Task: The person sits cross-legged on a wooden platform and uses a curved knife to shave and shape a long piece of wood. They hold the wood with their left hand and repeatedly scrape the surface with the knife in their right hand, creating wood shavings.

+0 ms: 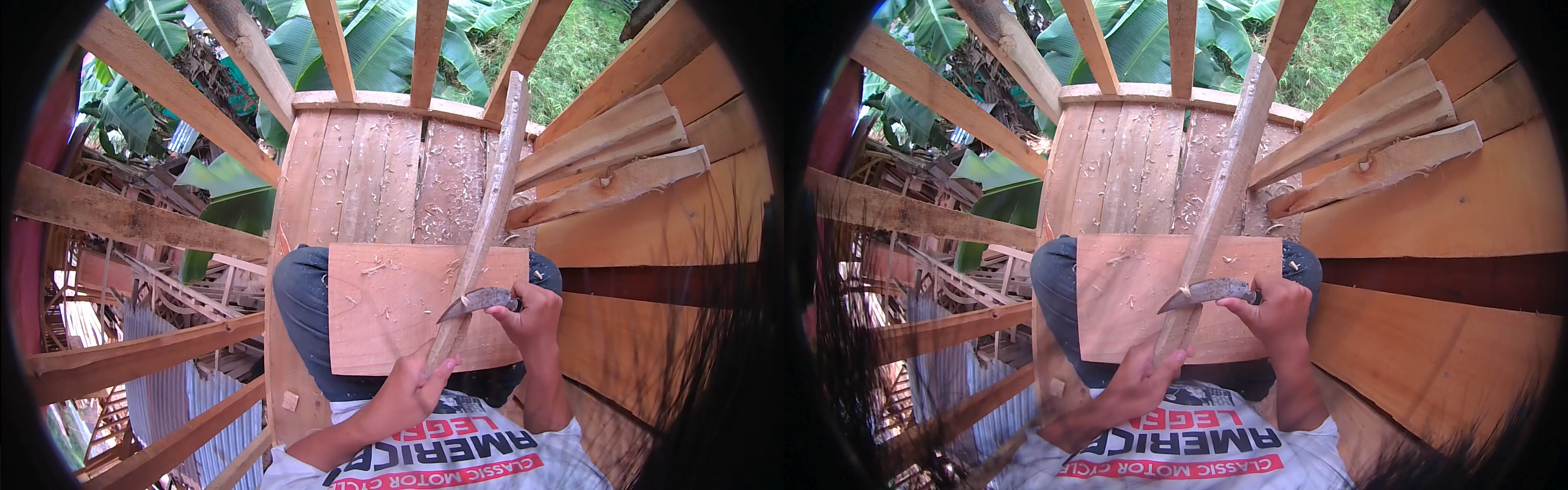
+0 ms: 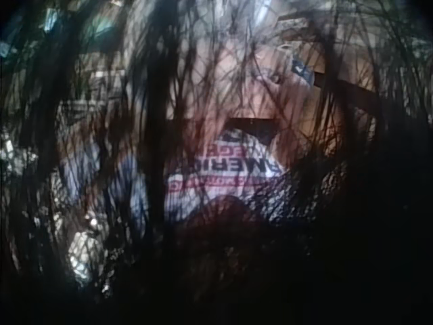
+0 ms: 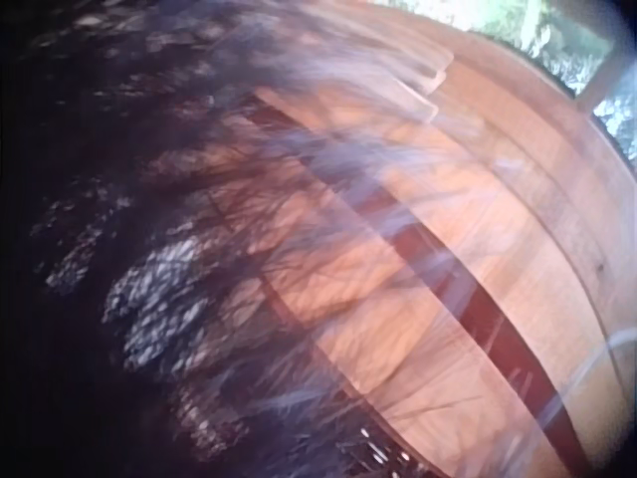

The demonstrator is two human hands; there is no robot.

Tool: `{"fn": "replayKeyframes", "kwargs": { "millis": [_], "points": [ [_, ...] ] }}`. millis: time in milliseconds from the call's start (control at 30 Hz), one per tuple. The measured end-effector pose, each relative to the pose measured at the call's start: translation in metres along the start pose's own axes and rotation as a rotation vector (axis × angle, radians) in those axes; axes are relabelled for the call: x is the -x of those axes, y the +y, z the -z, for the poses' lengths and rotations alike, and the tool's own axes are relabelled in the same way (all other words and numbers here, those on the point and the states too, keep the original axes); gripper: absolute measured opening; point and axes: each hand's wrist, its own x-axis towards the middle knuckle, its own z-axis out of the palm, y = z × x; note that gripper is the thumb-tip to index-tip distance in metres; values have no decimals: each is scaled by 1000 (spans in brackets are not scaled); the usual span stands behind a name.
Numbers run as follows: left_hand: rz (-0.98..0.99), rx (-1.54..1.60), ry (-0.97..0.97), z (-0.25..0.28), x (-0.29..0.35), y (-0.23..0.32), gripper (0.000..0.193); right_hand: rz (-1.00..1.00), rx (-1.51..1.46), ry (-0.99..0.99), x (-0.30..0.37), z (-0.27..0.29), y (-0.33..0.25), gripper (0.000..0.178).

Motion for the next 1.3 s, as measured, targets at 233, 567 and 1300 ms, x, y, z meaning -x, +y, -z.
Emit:
{"fn": "replayKeyframes", "kwargs": {
  "millis": [233, 567, 1300],
  "points": [
    [19, -4, -154, 10, 14, -3, 24, -226, -219, 87, -29, 38, 34, 69],
    [-165, -262, 18, 11, -6, -12, 25, 70, -93, -253, 15, -1, -27, 63],
    [-329, -217, 124, 17, -4, -15, 23, 87, -206, -310, 9, -4, -42, 57]
  ]
}}
